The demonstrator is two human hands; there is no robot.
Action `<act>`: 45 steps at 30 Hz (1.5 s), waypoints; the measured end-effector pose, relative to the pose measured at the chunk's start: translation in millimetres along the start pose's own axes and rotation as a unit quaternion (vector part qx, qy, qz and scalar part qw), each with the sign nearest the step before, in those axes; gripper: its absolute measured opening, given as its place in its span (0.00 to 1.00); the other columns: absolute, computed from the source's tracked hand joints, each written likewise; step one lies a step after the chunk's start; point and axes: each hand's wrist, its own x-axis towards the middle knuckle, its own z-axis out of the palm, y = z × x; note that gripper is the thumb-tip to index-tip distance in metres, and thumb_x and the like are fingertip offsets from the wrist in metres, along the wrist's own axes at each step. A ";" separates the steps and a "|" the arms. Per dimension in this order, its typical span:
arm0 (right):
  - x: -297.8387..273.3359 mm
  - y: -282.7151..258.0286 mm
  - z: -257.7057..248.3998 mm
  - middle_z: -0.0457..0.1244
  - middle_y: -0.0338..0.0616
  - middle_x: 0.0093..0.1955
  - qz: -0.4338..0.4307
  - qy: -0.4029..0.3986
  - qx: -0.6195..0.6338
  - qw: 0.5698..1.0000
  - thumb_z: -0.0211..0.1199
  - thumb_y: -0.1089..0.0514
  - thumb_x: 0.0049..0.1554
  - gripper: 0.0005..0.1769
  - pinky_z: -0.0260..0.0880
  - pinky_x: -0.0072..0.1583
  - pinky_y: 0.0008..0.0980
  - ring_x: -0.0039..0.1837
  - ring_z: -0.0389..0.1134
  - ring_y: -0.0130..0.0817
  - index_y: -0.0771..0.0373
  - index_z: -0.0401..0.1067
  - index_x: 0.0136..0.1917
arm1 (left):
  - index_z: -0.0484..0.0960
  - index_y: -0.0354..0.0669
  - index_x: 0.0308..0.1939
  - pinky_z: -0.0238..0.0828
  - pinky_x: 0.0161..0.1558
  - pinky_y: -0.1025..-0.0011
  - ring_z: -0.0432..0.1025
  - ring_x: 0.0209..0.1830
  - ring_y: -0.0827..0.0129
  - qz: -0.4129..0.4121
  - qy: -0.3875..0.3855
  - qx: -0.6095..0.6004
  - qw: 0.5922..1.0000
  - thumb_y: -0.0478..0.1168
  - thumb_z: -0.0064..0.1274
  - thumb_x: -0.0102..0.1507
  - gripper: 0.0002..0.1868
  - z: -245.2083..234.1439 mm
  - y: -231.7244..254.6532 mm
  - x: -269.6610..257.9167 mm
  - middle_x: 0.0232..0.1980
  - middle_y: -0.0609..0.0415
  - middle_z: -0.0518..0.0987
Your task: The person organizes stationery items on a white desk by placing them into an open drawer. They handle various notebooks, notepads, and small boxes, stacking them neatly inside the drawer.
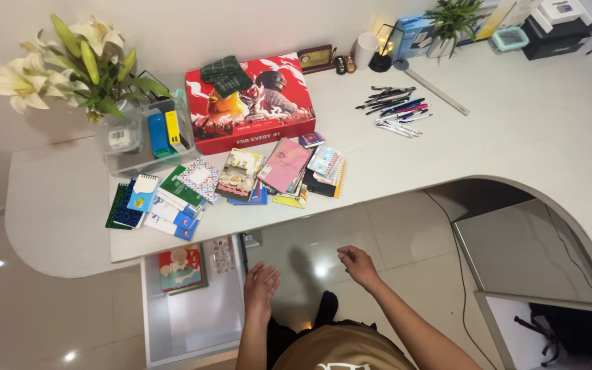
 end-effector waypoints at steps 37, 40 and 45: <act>166.7 -141.1 55.3 0.71 0.46 0.54 -0.075 -0.102 0.075 0.989 0.54 0.58 0.64 0.17 0.76 0.51 0.35 0.54 0.74 0.35 0.65 0.71 0.63 | 0.83 0.34 0.28 0.74 0.27 0.65 0.78 0.22 0.59 0.070 0.420 0.223 0.877 0.50 0.44 0.65 0.23 -76.0 155.2 175.4 0.27 0.40 0.84; 158.8 -133.4 57.6 0.71 0.46 0.54 -0.056 -0.105 0.069 0.991 0.53 0.58 0.64 0.17 0.76 0.52 0.34 0.54 0.74 0.34 0.65 0.71 0.64 | 0.86 0.33 0.26 0.69 0.32 0.62 0.74 0.24 0.55 0.219 0.434 0.381 0.786 0.52 0.53 0.64 0.24 -112.4 136.7 196.3 0.27 0.42 0.83; 145.8 -123.9 58.1 0.71 0.45 0.55 -0.026 -0.119 0.046 0.991 0.53 0.59 0.63 0.17 0.75 0.52 0.35 0.55 0.74 0.34 0.61 0.71 0.65 | 0.85 0.29 0.32 0.76 0.36 0.57 0.79 0.30 0.50 0.056 0.386 0.360 0.847 0.61 0.55 0.62 0.32 -117.7 137.7 201.0 0.28 0.41 0.83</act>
